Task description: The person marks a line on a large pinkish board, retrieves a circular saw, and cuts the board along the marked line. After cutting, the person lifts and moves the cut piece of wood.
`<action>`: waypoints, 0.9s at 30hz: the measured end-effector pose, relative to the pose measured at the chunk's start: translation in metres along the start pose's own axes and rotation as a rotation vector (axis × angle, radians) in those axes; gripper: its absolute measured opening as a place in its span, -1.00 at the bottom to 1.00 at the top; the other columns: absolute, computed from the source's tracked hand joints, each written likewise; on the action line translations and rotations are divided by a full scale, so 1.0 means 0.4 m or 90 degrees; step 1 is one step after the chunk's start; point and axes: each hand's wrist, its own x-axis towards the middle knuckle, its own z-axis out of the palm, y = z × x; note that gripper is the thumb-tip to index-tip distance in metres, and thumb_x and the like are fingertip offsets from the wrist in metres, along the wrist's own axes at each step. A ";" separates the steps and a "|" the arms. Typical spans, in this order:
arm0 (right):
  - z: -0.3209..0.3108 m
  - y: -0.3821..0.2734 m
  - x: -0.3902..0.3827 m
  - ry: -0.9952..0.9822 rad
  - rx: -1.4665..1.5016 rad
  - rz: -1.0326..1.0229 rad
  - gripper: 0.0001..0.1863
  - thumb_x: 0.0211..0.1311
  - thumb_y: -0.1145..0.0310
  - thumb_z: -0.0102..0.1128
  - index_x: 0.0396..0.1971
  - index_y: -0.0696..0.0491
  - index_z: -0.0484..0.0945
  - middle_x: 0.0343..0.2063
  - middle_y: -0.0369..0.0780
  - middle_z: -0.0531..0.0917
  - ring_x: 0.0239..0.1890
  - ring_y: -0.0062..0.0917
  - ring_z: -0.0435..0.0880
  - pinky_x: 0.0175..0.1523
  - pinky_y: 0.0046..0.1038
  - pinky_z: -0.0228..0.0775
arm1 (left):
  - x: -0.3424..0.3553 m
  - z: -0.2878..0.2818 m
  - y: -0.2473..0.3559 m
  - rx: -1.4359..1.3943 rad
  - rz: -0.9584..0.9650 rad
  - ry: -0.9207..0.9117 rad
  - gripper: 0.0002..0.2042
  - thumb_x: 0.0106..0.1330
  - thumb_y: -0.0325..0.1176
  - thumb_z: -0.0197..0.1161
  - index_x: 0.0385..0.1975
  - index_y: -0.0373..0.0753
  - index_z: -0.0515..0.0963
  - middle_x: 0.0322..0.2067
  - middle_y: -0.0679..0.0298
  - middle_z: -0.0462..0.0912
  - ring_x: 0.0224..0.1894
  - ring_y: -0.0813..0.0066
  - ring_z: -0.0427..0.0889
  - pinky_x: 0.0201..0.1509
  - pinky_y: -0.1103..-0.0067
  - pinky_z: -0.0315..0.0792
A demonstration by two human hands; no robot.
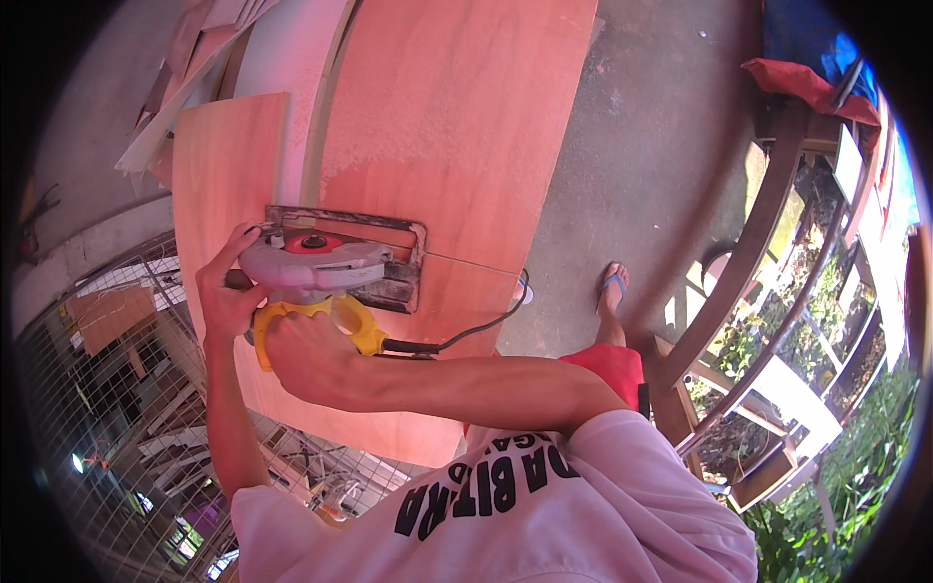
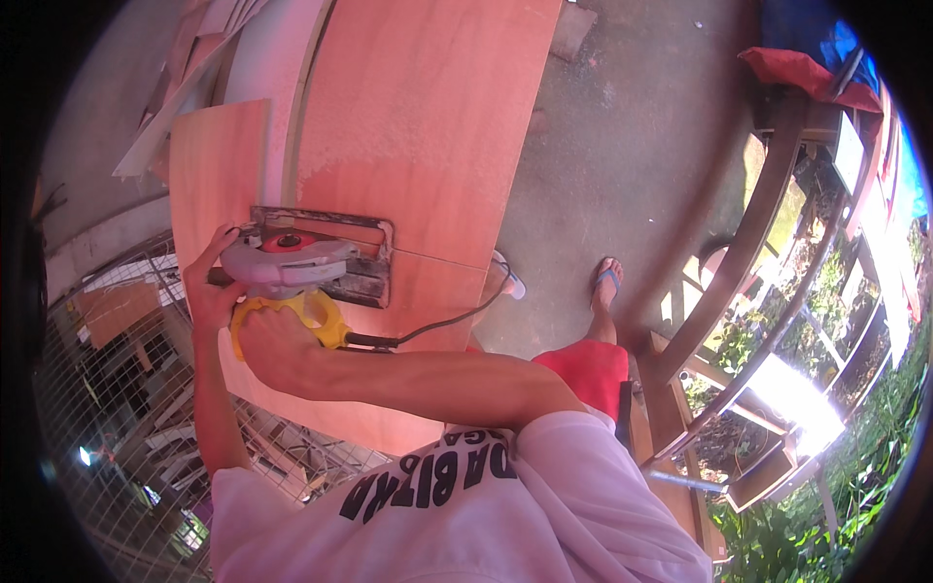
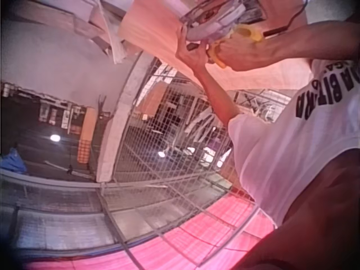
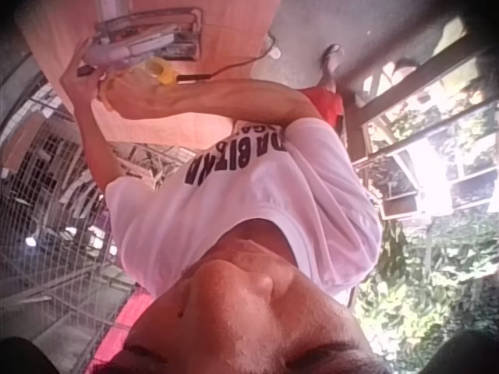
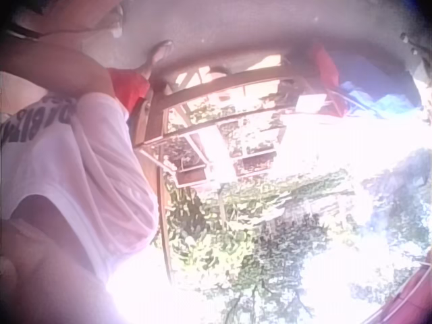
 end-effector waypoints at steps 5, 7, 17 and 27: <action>0.001 0.001 -0.003 0.025 -0.014 -0.017 -0.85 -0.04 0.52 0.27 -0.44 0.27 0.63 -0.44 0.00 0.70 -0.38 -0.21 0.76 -0.32 -0.24 0.53 | -0.001 0.001 -0.017 -0.022 0.011 0.011 -0.33 -0.07 -0.60 0.44 0.20 -0.40 0.53 0.32 -0.02 0.47 -0.31 0.52 0.75 -0.39 0.67 0.59; 0.003 -0.002 -0.003 0.038 -0.042 -0.032 -0.85 -0.04 0.52 0.28 -0.44 0.27 0.63 -0.45 -0.01 0.70 -0.39 -0.22 0.76 -0.33 -0.24 0.53 | -0.002 0.005 -0.011 -0.022 0.019 0.034 -0.30 -0.15 -0.68 0.46 0.18 -0.38 0.55 0.29 -0.02 0.51 -0.38 0.59 0.72 -0.46 0.70 0.55; -0.001 -0.013 0.024 0.002 -0.028 0.010 -0.87 -0.04 0.51 0.28 -0.44 0.22 0.67 -0.43 -0.01 0.71 -0.34 -0.21 0.76 -0.32 -0.23 0.51 | 0.010 -0.011 -0.019 -0.030 0.016 0.028 -0.30 -0.15 -0.66 0.45 0.19 -0.38 0.55 0.29 -0.01 0.51 -0.45 0.63 0.69 -0.49 0.71 0.52; 0.003 -0.011 0.019 0.030 -0.024 -0.007 -0.88 -0.02 0.51 0.25 -0.45 0.23 0.66 -0.41 -0.01 0.71 -0.34 -0.21 0.75 -0.30 -0.21 0.51 | 0.008 -0.011 -0.032 -0.031 0.032 0.031 -0.30 -0.14 -0.62 0.50 0.19 -0.39 0.55 0.28 -0.02 0.52 -0.44 0.63 0.69 -0.49 0.70 0.52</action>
